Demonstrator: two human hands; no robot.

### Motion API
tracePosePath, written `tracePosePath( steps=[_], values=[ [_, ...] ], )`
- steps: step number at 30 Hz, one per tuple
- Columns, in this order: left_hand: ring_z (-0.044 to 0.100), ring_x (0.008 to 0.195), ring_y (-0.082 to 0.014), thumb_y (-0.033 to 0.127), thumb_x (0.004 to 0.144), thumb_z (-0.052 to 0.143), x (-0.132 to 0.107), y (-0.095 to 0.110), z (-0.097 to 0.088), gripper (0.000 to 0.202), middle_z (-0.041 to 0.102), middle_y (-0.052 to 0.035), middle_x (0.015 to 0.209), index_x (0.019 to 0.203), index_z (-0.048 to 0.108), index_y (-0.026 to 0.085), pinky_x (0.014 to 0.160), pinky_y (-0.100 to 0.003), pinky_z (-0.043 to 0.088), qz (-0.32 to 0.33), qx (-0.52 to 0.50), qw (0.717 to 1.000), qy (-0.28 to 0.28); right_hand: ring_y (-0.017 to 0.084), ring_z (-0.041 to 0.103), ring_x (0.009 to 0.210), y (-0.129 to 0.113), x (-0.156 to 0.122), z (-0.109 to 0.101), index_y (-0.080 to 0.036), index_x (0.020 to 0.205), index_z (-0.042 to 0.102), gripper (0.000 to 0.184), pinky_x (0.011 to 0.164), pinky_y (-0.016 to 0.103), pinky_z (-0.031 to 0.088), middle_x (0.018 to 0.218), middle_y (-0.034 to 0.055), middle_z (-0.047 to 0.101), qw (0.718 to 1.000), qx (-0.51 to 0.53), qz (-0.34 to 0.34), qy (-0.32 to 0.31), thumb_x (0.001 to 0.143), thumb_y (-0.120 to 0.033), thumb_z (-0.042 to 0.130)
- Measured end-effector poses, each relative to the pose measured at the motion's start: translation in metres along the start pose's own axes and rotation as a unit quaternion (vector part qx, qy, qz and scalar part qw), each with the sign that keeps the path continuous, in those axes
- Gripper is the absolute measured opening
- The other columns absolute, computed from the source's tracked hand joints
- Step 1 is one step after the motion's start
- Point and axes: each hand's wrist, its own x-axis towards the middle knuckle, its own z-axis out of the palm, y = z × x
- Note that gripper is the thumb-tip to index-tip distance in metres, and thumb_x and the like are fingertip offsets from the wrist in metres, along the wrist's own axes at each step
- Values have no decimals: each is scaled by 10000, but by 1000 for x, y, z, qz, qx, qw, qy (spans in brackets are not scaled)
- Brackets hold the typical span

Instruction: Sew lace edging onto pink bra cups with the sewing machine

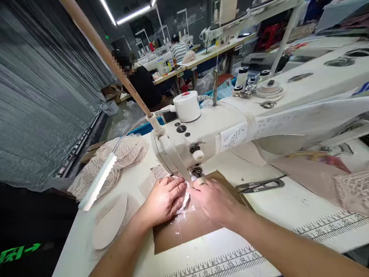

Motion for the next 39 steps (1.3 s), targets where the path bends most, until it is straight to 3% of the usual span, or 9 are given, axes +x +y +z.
tracePosePath(
  steps=[6, 11, 15, 19, 26, 34, 39],
  values=[
    [502, 990, -278, 370, 917, 427, 1, 1, 1, 432, 549, -84, 1314, 1281, 505, 150, 810, -437, 430, -18, 19, 999, 22, 134, 466, 580, 0, 6, -2, -190, 1025, 669, 352, 529, 278, 269, 861, 43, 660, 999, -37, 20, 11, 787, -67, 440],
    [503, 1013, -277, 343, 893, 472, -3, 0, 5, 388, 569, -107, 1277, 1206, 558, 131, 842, -442, 428, -7, -13, 998, 60, 167, 542, 654, 2, 5, -1, -215, 1020, 672, 369, 576, 279, 334, 848, 41, 683, 997, -61, 32, 37, 797, -57, 423],
    [528, 947, -242, 320, 888, 489, -6, 1, 5, 301, 633, -104, 1094, 1106, 607, 148, 834, -402, 429, 36, -68, 994, 81, 175, 564, 694, 3, 2, 0, -221, 1004, 668, 353, 600, 273, 354, 829, 44, 679, 997, -37, 34, 64, 826, -73, 401],
    [533, 831, -205, 302, 915, 472, -6, 3, 5, 263, 645, -76, 913, 1077, 625, 163, 784, -369, 433, 61, -66, 992, 85, 143, 506, 610, 3, 0, 0, -198, 1054, 647, 349, 585, 270, 331, 835, 40, 658, 999, 5, 7, 48, 860, -87, 378],
    [551, 895, -195, 259, 931, 462, -6, 5, 8, 247, 646, -67, 1154, 1092, 629, 174, 816, -364, 446, 59, -57, 992, 93, 131, 425, 579, 2, -2, 1, -185, 904, 658, 279, 551, 282, 250, 747, 22, 573, 999, -6, -27, 40, 854, -82, 403],
    [551, 952, -235, 277, 916, 461, -6, 2, 8, 300, 625, -107, 1172, 1148, 613, 166, 835, -405, 456, 46, -60, 993, 94, 144, 452, 598, 3, 2, 6, -187, 1017, 651, 322, 555, 283, 269, 813, 40, 626, 998, -42, -7, 53, 830, -71, 416],
    [540, 971, -236, 290, 899, 484, -7, 1, 8, 269, 600, -116, 1123, 1084, 651, 189, 845, -407, 450, 53, -72, 991, 95, 162, 485, 642, 3, 3, 2, -199, 1005, 653, 340, 589, 284, 300, 797, 36, 632, 997, -36, 15, 60, 824, -62, 399]
  ],
)
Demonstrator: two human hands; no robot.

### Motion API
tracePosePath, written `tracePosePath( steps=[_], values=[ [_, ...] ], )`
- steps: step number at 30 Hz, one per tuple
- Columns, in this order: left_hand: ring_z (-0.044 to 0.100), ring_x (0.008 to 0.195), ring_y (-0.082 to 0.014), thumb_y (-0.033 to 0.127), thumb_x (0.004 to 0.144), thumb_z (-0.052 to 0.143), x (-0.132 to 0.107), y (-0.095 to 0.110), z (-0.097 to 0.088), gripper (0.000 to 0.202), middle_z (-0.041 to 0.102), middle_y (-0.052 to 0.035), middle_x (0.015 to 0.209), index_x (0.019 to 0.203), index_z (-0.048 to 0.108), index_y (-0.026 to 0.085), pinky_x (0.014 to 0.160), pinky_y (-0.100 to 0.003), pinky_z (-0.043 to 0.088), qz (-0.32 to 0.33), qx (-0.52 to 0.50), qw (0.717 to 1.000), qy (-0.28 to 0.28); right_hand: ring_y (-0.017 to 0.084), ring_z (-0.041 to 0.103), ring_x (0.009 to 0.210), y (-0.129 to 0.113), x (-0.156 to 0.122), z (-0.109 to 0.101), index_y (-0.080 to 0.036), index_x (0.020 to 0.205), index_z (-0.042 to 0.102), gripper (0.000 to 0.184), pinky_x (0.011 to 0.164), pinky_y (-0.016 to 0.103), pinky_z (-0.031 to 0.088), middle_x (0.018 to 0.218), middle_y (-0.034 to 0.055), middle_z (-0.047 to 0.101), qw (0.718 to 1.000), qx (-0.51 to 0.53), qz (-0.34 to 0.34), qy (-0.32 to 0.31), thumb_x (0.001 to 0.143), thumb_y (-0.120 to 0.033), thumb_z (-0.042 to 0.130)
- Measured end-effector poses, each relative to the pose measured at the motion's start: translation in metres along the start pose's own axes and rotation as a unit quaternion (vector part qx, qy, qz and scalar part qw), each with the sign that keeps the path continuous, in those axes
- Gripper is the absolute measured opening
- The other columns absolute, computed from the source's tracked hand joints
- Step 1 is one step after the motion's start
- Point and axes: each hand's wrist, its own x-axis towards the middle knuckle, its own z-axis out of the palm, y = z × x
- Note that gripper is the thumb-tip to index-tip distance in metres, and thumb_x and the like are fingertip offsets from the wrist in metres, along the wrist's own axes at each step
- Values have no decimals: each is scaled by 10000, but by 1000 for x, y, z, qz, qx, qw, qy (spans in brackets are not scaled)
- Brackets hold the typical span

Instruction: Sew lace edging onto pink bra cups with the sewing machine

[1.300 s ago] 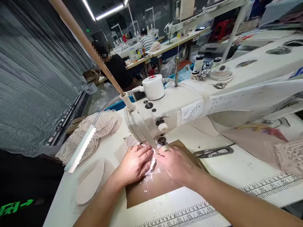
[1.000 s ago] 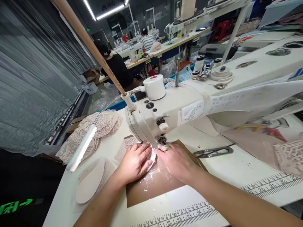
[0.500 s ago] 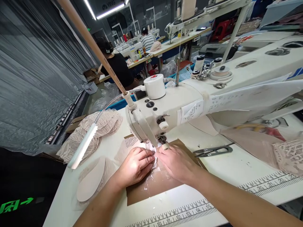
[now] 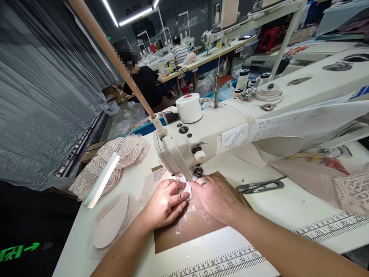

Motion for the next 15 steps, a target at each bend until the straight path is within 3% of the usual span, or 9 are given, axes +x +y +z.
tracePosePath(
  steps=[6, 15],
  values=[
    [538, 966, -237, 292, 901, 475, -2, 1, -1, 293, 601, -115, 1161, 1116, 649, 195, 849, -417, 449, 6, -6, 1000, 0, 132, 429, 581, 1, -7, -3, -188, 950, 656, 288, 548, 290, 239, 746, 25, 563, 997, 37, -56, -43, 875, -94, 394],
    [539, 978, -250, 274, 897, 472, 3, -1, -4, 295, 627, -102, 1193, 1112, 649, 177, 862, -431, 452, -13, 20, 1000, -2, 131, 421, 575, -4, -5, -1, -180, 949, 652, 300, 534, 287, 246, 795, 35, 588, 998, 33, -23, -54, 862, -75, 384]
  ],
)
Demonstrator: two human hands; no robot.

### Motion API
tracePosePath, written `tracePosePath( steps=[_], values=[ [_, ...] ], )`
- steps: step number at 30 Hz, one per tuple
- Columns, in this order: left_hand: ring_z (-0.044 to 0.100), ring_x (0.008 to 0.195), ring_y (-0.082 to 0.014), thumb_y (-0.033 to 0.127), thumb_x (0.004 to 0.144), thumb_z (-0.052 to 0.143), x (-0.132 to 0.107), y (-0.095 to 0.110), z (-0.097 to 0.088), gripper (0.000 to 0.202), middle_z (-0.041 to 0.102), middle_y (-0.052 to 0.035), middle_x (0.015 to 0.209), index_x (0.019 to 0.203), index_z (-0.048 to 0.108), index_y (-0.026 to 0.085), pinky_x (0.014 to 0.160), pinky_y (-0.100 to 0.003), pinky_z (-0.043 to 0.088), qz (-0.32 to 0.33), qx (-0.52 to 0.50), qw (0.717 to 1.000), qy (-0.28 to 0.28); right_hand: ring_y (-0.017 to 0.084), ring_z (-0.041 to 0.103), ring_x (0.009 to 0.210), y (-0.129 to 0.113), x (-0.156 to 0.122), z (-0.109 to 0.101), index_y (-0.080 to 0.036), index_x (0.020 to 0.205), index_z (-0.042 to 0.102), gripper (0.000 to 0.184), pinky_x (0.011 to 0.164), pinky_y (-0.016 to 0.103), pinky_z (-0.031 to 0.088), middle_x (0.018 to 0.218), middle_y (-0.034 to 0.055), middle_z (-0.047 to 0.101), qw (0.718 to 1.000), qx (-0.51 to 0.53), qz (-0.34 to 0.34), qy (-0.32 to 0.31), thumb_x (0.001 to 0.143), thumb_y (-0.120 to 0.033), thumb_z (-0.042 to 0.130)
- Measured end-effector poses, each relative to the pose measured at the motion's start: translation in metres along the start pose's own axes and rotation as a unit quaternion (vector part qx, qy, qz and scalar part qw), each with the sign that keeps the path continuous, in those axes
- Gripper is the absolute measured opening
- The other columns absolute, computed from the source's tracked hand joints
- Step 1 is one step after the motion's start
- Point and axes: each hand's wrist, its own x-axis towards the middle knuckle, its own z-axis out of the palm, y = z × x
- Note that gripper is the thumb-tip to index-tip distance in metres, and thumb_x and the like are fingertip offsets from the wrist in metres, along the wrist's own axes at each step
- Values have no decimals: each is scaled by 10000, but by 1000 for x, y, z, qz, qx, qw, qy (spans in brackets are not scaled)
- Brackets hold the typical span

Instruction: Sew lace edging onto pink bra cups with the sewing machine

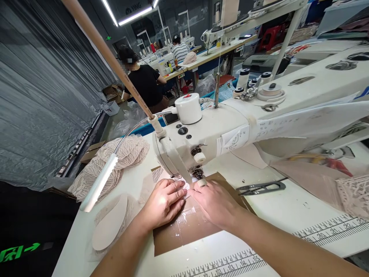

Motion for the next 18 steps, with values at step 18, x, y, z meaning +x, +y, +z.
tracePosePath(
  steps=[18],
  values=[
    [488, 1118, -280, 223, 868, 498, 1, -30, 15, 275, 607, -95, 1195, 1087, 665, 224, 920, -491, 422, -135, 34, 985, 103, 147, 592, 638, 11, -1, 11, -225, 1098, 651, 391, 532, 260, 415, 855, 44, 673, 1000, 6, -13, 25, 885, -123, 339]
  ],
)
